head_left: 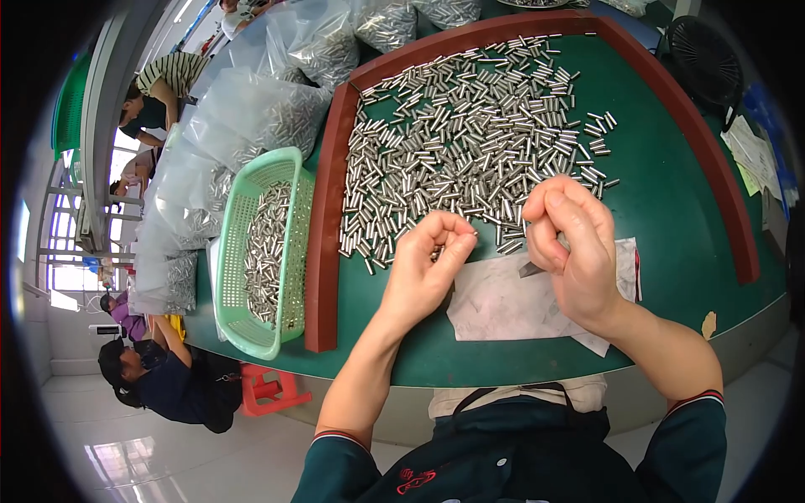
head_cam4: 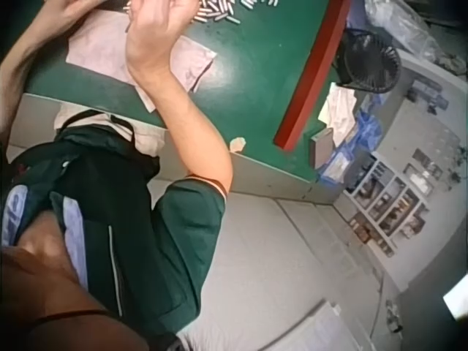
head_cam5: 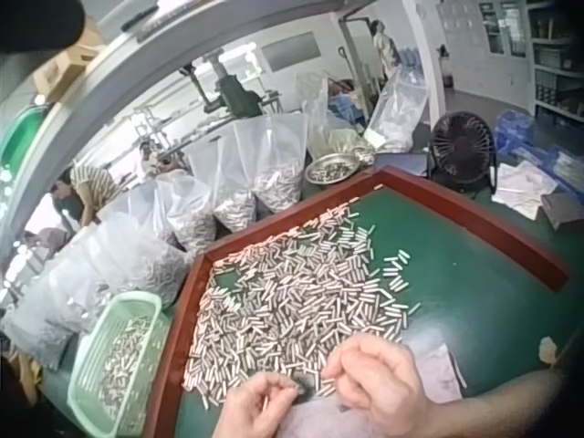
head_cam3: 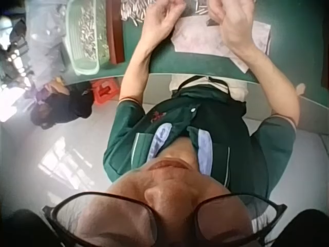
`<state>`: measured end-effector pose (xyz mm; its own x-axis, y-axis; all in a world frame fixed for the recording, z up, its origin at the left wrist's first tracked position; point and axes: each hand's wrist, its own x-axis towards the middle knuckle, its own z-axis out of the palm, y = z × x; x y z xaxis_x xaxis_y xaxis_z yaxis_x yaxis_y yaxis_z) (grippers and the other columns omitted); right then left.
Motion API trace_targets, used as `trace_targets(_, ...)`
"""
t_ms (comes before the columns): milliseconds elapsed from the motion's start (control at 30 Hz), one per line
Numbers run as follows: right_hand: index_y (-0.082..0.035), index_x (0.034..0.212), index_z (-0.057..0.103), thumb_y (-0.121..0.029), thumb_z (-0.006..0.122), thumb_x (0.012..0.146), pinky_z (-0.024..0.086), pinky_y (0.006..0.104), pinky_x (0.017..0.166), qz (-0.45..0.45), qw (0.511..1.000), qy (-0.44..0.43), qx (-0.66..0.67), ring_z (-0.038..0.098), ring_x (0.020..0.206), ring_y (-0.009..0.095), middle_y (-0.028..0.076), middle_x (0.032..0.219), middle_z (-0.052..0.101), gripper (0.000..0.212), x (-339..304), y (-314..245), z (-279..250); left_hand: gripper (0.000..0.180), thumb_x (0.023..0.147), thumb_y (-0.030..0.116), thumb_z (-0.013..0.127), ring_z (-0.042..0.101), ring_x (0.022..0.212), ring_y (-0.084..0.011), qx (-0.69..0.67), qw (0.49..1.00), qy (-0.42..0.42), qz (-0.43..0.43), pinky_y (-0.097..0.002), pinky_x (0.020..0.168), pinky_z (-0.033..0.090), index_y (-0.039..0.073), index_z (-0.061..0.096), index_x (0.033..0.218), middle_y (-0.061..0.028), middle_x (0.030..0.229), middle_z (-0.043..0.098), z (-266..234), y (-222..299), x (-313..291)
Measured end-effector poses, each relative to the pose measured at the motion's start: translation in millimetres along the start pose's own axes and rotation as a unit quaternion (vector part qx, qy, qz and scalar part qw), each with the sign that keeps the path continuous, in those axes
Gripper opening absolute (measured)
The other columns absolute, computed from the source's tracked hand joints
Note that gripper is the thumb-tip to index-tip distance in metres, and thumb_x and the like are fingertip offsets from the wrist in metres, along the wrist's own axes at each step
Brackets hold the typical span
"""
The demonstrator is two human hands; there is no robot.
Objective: Assembling or inspecting small metal pins at an industrial workbench.
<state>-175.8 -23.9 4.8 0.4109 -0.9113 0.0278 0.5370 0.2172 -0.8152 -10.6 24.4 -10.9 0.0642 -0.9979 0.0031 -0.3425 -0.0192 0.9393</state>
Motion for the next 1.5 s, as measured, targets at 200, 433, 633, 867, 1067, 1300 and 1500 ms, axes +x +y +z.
trace_targets(200, -0.001, 0.074, 0.05, -0.013, 0.038, 0.085, 0.02, 0.0181, 0.038, 0.004, 1.0, 0.002, 0.005, 0.025, 0.041, 0.001, -0.005, 0.046, 0.033, 0.021, -0.3, -0.6, 0.2, 0.006, 0.085, 0.008, 0.048, 0.03, 0.047, -0.0027, -0.348, 0.919, -0.095, -0.161, -0.0168, 0.042, 0.024, 0.003, 0.047, 0.088, -0.0054, 0.072, 0.055, -10.9, -1.5, 1.8)
trace_targets(433, -0.001, 0.074, 0.051, -0.013, 0.037, 0.085, 0.02, 0.0182, 0.038, -0.004, 1.0, -0.006, -0.005, 0.025, 0.04, 0.001, -0.005, 0.046, 0.033, 0.021, -0.9, 1.4, -0.6, 0.006, 0.083, 0.008, 0.05, 0.035, 0.049, -0.0021, -0.264, 0.949, -0.089, -0.146, -0.0156, 0.044, 0.027, 0.003, 0.049, 0.086, -0.0029, 0.07, 0.055, -10.7, -3.4, 0.6)
trace_targets(633, -0.001, 0.074, 0.051, -0.015, 0.037, 0.087, 0.022, 0.0169, 0.039, -0.037, 0.999, -0.011, -0.018, 0.029, 0.042, 0.001, -0.005, 0.048, 0.036, 0.024, -0.2, 2.2, -0.7, 0.01, 0.077, 0.008, 0.057, 0.048, 0.048, -0.0139, 0.135, 0.989, -0.066, 0.008, -0.0252, 0.046, 0.038, 0.001, 0.052, 0.08, -0.0055, 0.057, 0.051, 11.2, 11.0, -12.5)
trace_targets(867, -0.008, 0.055, 0.036, -0.029, 0.03, 0.091, 0.017, 0.0209, 0.038, -0.001, 0.997, -0.051, 0.055, 0.02, 0.039, 0.004, -0.004, 0.044, 0.028, 0.042, 0.8, 1.4, -3.5, 0.012, 0.07, 0.006, 0.062, 0.05, 0.044, -0.0263, 0.25, 0.963, -0.058, 0.081, -0.0341, 0.041, 0.037, 0.002, 0.052, 0.071, -0.0106, 0.049, 0.05, 21.5, 8.8, -14.6)
trace_targets(1067, -0.013, 0.051, 0.026, -0.031, 0.024, 0.092, 0.015, 0.0222, 0.037, -0.017, 0.996, -0.045, 0.075, 0.015, 0.038, 0.006, -0.004, 0.041, 0.023, 0.044, -0.8, 4.0, -1.1, 0.011, 0.069, 0.007, 0.063, 0.049, 0.042, -0.0246, 0.244, 0.966, -0.055, 0.059, -0.0329, 0.04, 0.036, 0.002, 0.053, 0.071, -0.0098, 0.048, 0.049, 21.5, 9.7, -15.1)
trace_targets(1300, -0.013, 0.051, 0.025, -0.03, 0.024, 0.091, 0.017, 0.0226, 0.038, -0.021, 0.996, -0.052, 0.064, 0.015, 0.039, 0.007, -0.004, 0.041, 0.023, 0.043, -1.8, 7.2, -4.6, 0.012, 0.07, 0.007, 0.063, 0.049, 0.042, -0.0243, 0.238, 0.968, -0.052, 0.063, -0.0329, 0.04, 0.036, 0.002, 0.053, 0.071, -0.0094, 0.048, 0.049, 21.7, 8.3, -15.7)
trace_targets(1500, -0.013, 0.051, 0.025, -0.029, 0.024, 0.091, 0.017, 0.0228, 0.038, -0.018, 0.996, -0.044, 0.075, 0.016, 0.039, 0.007, -0.004, 0.042, 0.023, 0.043, -2.3, 7.1, -3.1, 0.012, 0.069, 0.007, 0.063, 0.049, 0.042, -0.0243, 0.243, 0.967, -0.047, 0.066, -0.0326, 0.04, 0.036, 0.002, 0.053, 0.07, -0.0094, 0.048, 0.05, 22.7, 6.8, -15.8)
